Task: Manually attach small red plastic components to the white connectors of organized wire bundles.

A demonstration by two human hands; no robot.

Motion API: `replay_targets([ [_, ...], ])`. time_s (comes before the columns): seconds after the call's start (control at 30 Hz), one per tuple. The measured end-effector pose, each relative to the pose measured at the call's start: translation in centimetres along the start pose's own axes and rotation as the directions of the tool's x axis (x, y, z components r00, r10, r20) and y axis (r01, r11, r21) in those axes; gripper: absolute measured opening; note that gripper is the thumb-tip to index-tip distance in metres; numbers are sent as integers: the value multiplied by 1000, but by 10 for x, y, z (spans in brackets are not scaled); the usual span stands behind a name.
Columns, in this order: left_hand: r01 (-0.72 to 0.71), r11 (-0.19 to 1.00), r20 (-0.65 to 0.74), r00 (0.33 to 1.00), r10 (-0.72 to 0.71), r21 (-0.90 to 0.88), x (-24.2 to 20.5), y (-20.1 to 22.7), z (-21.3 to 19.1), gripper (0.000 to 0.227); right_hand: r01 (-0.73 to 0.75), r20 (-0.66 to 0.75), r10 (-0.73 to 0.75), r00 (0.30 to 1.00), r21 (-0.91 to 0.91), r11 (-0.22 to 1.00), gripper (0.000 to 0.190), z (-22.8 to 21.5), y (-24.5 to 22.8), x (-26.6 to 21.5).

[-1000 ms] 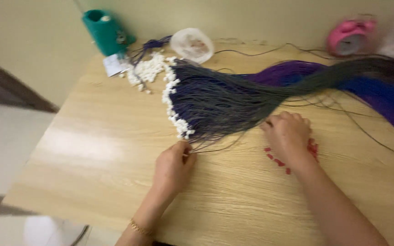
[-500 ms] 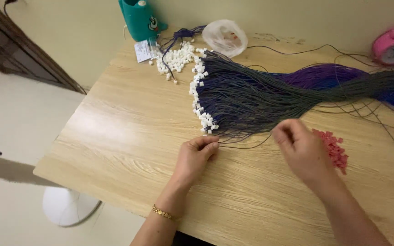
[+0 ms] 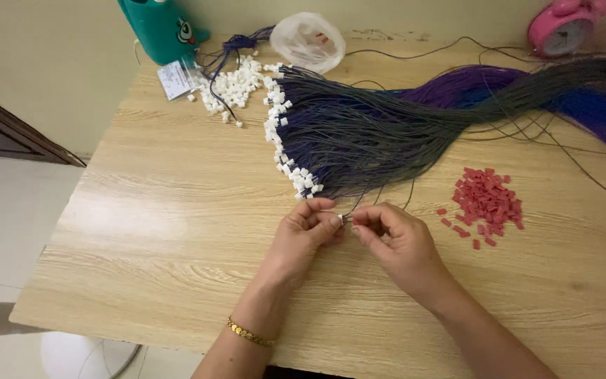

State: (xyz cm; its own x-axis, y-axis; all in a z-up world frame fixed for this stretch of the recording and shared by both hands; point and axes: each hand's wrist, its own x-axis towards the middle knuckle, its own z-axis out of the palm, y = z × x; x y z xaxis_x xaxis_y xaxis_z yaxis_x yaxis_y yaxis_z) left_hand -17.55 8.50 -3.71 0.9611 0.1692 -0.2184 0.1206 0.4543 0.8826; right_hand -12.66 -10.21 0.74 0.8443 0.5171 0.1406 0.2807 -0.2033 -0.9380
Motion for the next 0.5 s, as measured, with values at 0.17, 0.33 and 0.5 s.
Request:
replay_targets([
  [0.17, -18, 1000, 9, 1000, 18, 4, -4, 5, 6, 33, 195, 20, -198, 980, -302, 933, 18, -7, -13, 8],
  [0.33, -3, 1000, -5, 1000, 3, 5, -3, 7, 5, 37, 450, 91, -467, 880, -475, 756, 20, -5, -4, 19],
  [0.5, -12, 999, 30, 999, 13, -48, -3, 0, -2, 37, 473, 92, -487, 868, -447, 759, 21, -2, 6, 20],
])
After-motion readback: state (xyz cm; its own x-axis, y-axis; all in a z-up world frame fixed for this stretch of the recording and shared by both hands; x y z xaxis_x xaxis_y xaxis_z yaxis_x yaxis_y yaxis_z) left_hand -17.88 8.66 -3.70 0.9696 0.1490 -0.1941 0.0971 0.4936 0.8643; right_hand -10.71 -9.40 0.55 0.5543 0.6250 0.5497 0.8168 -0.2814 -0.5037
